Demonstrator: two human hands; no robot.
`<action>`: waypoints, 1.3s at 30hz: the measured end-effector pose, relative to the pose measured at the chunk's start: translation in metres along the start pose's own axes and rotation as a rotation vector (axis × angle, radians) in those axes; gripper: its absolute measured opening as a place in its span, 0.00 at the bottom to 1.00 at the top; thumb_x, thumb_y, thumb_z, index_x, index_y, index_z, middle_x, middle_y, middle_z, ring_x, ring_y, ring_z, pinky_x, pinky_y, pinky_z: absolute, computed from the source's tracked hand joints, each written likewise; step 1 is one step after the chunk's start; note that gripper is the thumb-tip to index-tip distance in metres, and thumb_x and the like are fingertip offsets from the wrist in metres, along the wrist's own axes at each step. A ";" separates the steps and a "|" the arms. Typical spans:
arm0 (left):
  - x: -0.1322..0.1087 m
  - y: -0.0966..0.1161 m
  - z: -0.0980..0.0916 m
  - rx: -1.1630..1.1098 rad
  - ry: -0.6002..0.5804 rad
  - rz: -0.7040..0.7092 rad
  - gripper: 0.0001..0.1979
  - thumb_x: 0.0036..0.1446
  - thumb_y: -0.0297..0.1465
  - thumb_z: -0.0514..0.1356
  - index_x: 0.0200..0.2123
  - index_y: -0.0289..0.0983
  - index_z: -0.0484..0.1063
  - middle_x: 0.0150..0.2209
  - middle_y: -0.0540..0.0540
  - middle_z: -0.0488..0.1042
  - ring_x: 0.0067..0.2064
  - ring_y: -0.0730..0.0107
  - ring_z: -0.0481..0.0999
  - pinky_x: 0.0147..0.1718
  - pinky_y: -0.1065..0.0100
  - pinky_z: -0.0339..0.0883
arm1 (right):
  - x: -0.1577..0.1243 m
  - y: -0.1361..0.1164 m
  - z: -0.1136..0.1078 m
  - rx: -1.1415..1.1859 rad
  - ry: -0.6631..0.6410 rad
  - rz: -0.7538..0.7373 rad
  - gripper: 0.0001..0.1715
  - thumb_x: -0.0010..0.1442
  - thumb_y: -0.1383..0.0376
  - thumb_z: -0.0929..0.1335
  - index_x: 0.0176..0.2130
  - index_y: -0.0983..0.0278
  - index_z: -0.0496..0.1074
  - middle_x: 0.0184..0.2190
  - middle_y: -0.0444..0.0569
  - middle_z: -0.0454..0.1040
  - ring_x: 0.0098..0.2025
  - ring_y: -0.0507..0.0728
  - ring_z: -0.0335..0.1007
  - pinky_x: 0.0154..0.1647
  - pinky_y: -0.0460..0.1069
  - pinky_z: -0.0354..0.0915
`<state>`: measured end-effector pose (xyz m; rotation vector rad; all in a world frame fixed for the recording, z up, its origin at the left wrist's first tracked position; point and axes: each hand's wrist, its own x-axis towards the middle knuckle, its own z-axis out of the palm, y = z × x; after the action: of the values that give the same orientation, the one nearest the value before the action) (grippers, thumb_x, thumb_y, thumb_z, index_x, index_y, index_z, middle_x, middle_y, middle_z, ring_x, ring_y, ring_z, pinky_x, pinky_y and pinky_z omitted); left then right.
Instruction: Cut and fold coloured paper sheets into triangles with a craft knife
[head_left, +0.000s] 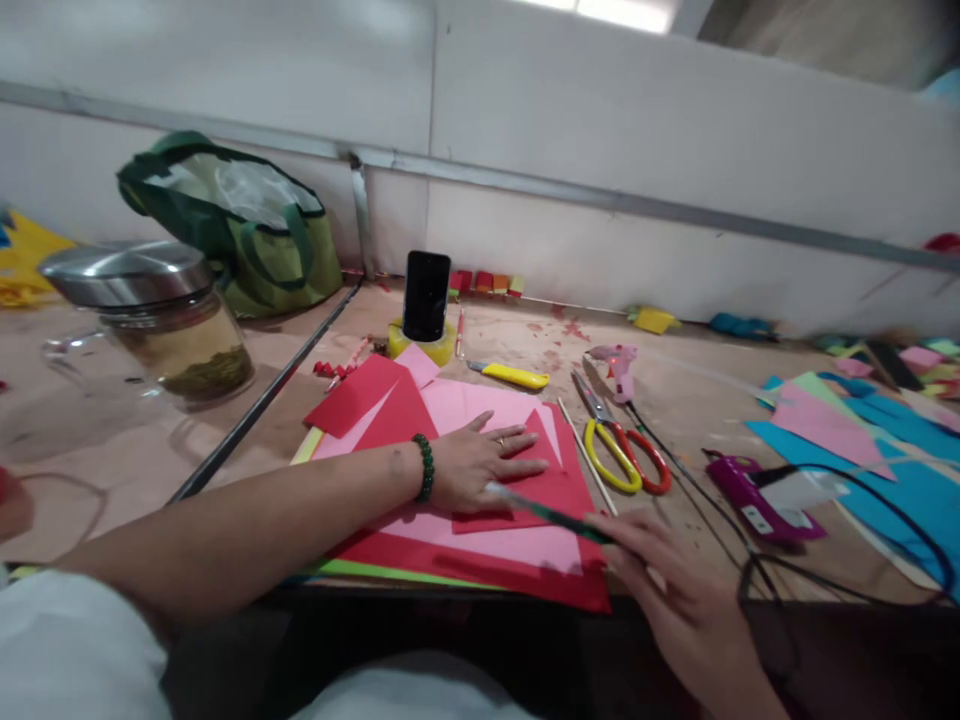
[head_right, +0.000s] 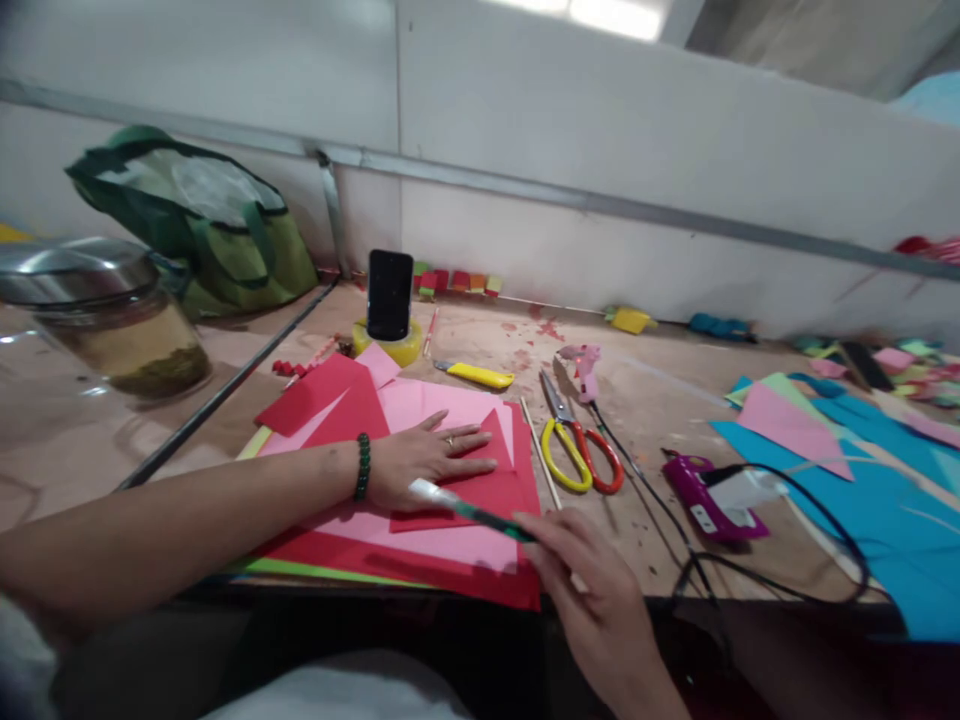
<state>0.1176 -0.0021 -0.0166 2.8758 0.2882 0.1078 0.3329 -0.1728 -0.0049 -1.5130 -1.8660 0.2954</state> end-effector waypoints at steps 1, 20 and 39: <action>-0.001 0.000 0.000 0.014 0.026 0.008 0.35 0.60 0.53 0.46 0.65 0.41 0.52 0.67 0.34 0.47 0.67 0.47 0.47 0.60 0.38 0.36 | -0.001 0.008 -0.003 -0.062 0.137 0.040 0.14 0.63 0.64 0.64 0.48 0.57 0.73 0.41 0.49 0.74 0.44 0.56 0.72 0.43 0.48 0.68; 0.000 0.011 -0.013 0.050 0.101 -0.168 0.40 0.47 0.58 0.58 0.53 0.34 0.67 0.42 0.36 0.72 0.39 0.52 0.73 0.38 0.58 0.66 | 0.009 0.077 0.013 -0.579 0.413 0.171 0.23 0.61 0.56 0.61 0.51 0.66 0.69 0.48 0.59 0.68 0.51 0.66 0.65 0.51 0.64 0.63; -0.023 -0.014 -0.058 -0.913 0.690 -0.435 0.14 0.54 0.37 0.61 0.38 0.33 0.75 0.33 0.46 0.77 0.33 0.68 0.74 0.33 0.70 0.67 | 0.011 0.069 0.006 -0.543 0.596 0.039 0.23 0.63 0.53 0.61 0.45 0.67 0.71 0.48 0.63 0.68 0.53 0.70 0.65 0.52 0.65 0.63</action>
<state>0.0870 0.0204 0.0351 1.7461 0.7421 0.8865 0.3808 -0.1414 -0.0455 -1.7334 -1.4842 -0.6350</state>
